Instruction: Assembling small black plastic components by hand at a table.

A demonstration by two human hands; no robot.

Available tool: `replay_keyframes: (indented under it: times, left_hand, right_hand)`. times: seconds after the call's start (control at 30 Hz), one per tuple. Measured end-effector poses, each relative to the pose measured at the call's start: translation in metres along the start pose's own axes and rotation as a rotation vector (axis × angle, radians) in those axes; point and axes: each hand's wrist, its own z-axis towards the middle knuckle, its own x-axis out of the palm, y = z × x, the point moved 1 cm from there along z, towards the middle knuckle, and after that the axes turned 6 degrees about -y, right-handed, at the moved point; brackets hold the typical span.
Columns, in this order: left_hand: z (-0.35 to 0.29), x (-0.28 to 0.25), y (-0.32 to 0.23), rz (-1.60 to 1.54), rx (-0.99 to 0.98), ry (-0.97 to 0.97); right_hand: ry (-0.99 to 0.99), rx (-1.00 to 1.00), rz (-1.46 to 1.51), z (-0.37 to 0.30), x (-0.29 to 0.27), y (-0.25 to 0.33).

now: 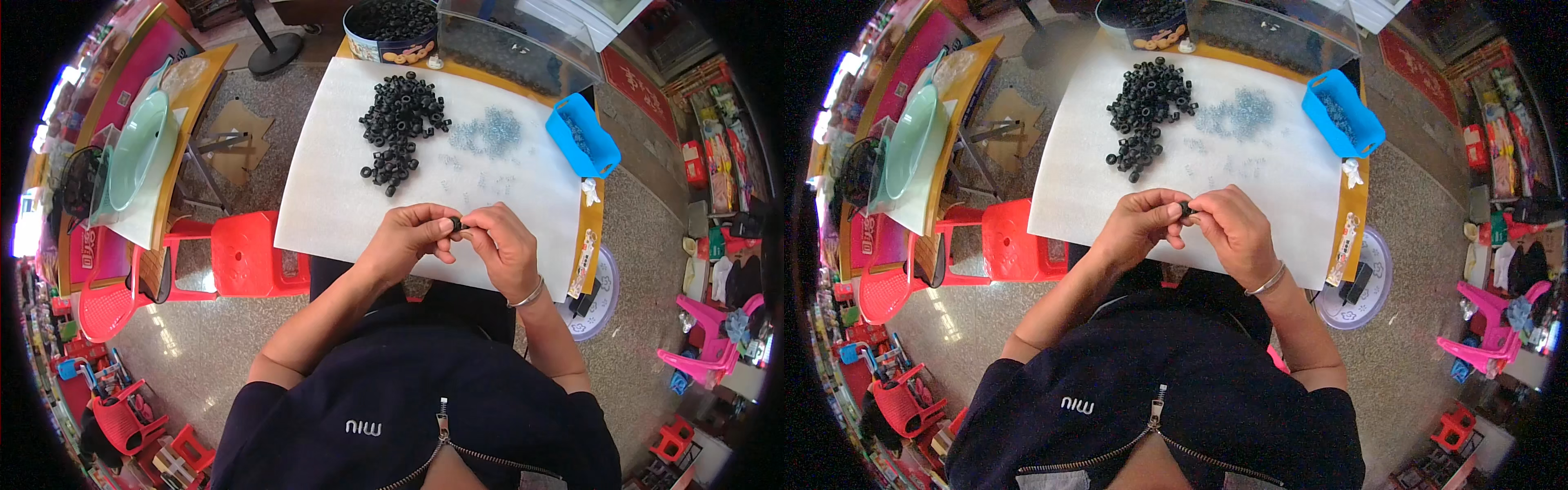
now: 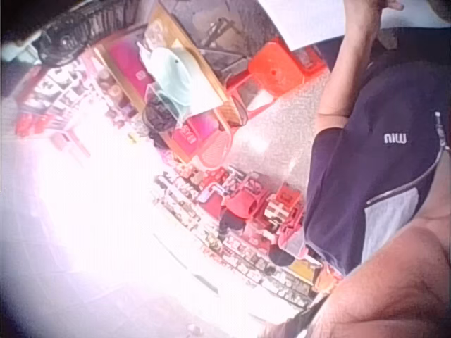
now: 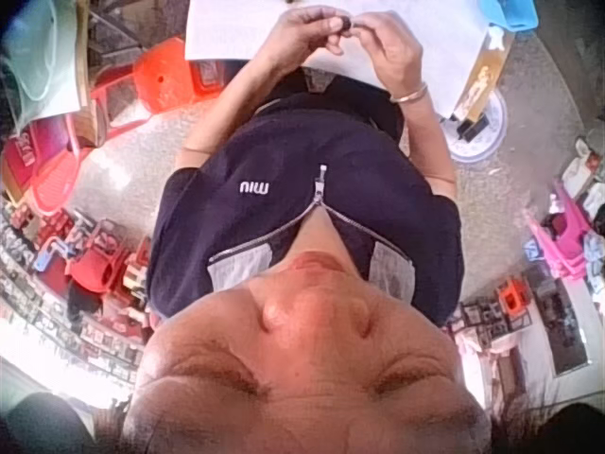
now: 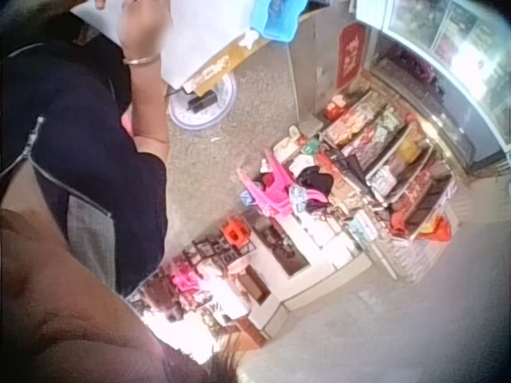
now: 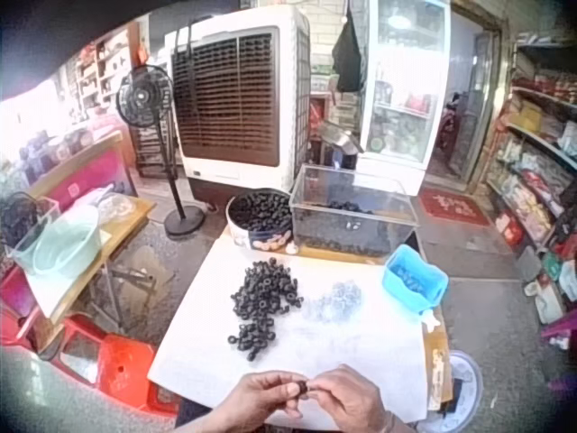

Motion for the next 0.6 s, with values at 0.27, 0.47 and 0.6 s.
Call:
replay_keyframes:
  times: [0.27, 0.47, 0.6]
  left_hand:
    - [0.001, 0.006, 0.005, 0.083, 0.125, -0.039]
    - [0.003, 0.001, 0.010, 0.105, 0.111, -0.015]
    - [-0.004, 0.006, 0.000, 0.249, 0.088, 0.053]
  right_hand:
    - [0.043, -0.181, -0.165, 0.002, 0.002, -0.001]
    - [0.053, -0.175, -0.173, -0.004, 0.008, -0.009]
    - [0.069, -0.169, -0.166, -0.009, 0.010, -0.007]
